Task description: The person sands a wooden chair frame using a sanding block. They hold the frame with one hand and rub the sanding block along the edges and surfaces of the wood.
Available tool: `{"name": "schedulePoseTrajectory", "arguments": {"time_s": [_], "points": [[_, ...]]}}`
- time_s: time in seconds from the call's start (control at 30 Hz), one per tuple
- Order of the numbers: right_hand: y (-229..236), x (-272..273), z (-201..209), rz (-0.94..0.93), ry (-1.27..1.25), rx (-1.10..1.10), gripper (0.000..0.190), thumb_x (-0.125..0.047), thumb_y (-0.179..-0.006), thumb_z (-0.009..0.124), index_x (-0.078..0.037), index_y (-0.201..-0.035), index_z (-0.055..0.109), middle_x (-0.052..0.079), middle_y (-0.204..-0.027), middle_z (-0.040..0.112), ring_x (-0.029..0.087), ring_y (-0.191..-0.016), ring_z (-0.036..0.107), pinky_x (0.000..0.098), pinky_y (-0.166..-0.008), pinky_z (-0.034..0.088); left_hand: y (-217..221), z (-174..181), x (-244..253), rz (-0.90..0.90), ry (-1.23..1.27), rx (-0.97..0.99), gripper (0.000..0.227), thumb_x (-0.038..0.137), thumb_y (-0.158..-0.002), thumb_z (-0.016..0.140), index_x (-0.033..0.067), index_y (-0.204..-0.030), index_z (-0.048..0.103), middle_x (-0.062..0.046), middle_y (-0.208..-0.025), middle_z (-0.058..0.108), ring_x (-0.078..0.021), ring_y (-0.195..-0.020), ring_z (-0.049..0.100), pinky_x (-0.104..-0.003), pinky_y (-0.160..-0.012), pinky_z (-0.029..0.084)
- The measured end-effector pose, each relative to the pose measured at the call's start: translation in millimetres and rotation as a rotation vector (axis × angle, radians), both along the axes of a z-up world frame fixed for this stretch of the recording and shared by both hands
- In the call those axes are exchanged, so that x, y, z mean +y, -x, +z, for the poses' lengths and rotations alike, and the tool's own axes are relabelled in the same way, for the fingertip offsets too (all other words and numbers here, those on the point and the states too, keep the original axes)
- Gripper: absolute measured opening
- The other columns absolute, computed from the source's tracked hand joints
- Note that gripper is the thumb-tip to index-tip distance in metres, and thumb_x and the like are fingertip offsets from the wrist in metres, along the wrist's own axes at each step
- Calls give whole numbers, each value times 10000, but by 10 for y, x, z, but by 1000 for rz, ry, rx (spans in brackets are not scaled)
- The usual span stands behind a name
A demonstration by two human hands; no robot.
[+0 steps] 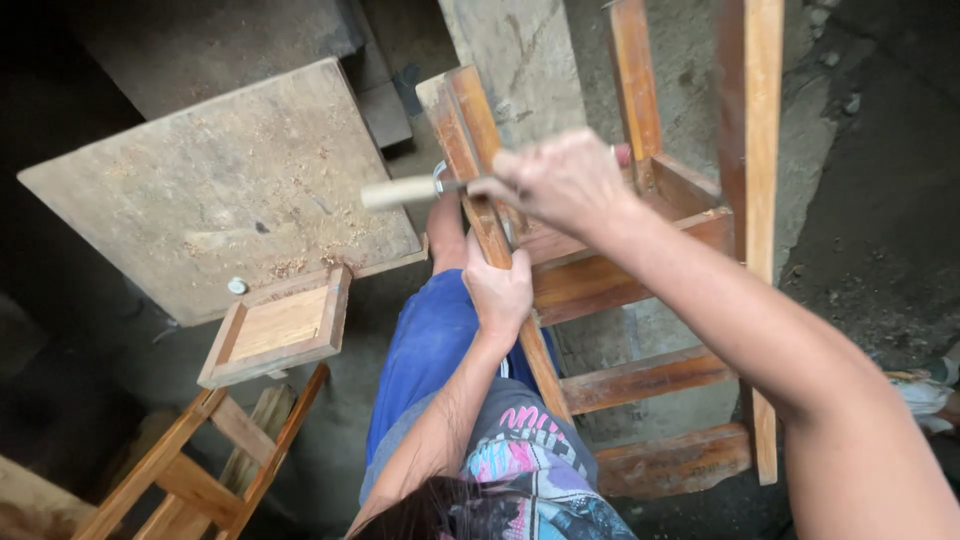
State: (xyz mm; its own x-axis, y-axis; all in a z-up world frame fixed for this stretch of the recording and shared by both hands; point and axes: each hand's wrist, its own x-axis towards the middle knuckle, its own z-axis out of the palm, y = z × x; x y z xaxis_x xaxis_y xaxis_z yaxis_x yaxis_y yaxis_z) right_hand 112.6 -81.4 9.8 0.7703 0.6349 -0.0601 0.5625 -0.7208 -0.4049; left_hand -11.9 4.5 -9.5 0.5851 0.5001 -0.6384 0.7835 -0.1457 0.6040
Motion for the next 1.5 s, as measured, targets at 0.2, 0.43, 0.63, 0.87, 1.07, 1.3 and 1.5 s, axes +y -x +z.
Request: {"name": "schedulePoseTrajectory", "arguments": {"time_s": [0.2, 0.43, 0.63, 0.87, 1.07, 1.3, 1.5], "points": [[693, -144, -49, -497, -122, 454, 374, -442, -859, 438, -181, -591, 448, 69, -416, 477, 259, -524, 590, 322, -451, 432, 53, 13, -22, -208, -446, -515, 593, 102, -667, 631, -41, -1175, 359, -227, -1112, 435, -390, -1038, 452, -441, -880, 378], [1272, -94, -169, -1545, -787, 638, 554, -455, -894, 318, -112, -476, 441, 22, -339, 367, 139, -289, 411, 216, -299, 344, 167, -96, 5, -748, -590, -1150, 362, 108, -688, 641, 54, -1029, 534, -116, -1020, 534, -273, -938, 534, -396, -852, 445], [1053, 198, 51, -1928, -1306, 616, 389, -328, -870, 397, -123, -541, 432, 23, -475, 435, 126, -485, 459, 200, -508, 396, -79, -28, 183, -1309, -295, -1069, 206, 163, -785, 544, 1, -911, 545, -144, -947, 563, -362, -916, 522, -468, -791, 453], [1049, 256, -479, -1795, -1591, 521, 386, -297, -886, 343, -54, -746, 608, -8, -587, 448, 112, -648, 462, 237, -761, 386, -343, 451, 72, -1227, 47, -226, 217, 292, -878, 420, 172, -1043, 497, -119, -882, 611, -338, -851, 564, -473, -774, 403], [959, 224, -556, -1673, -1326, 538, 497, -427, -890, 349, -64, -635, 572, 63, -613, 511, 174, -674, 478, 330, -724, 388, -281, 51, 186, -1089, 45, -443, 171, 155, -876, 462, 95, -1036, 447, -134, -883, 602, -305, -839, 586, -387, -711, 454], [1270, -225, 159, -1218, -211, -376, 129, -221, -802, 540, -140, -701, 538, -3, -753, 533, 183, -783, 524, 333, -719, 408, -363, -89, 263, -779, 371, -457, 186, 57, -877, 473, -13, -1007, 361, -124, -869, 543, -207, -688, 623, -292, -587, 510], [1374, -293, -301, -852, 12, -373, 373, -321, -799, 548, -73, -521, 561, 110, -552, 530, 256, -674, 538, 456, -922, 306, -451, -113, 588, -644, 469, -423, 242, 61, -838, 524, 54, -998, 343, -57, -761, 518, -65, -457, 498, -183, -401, 402]]}}
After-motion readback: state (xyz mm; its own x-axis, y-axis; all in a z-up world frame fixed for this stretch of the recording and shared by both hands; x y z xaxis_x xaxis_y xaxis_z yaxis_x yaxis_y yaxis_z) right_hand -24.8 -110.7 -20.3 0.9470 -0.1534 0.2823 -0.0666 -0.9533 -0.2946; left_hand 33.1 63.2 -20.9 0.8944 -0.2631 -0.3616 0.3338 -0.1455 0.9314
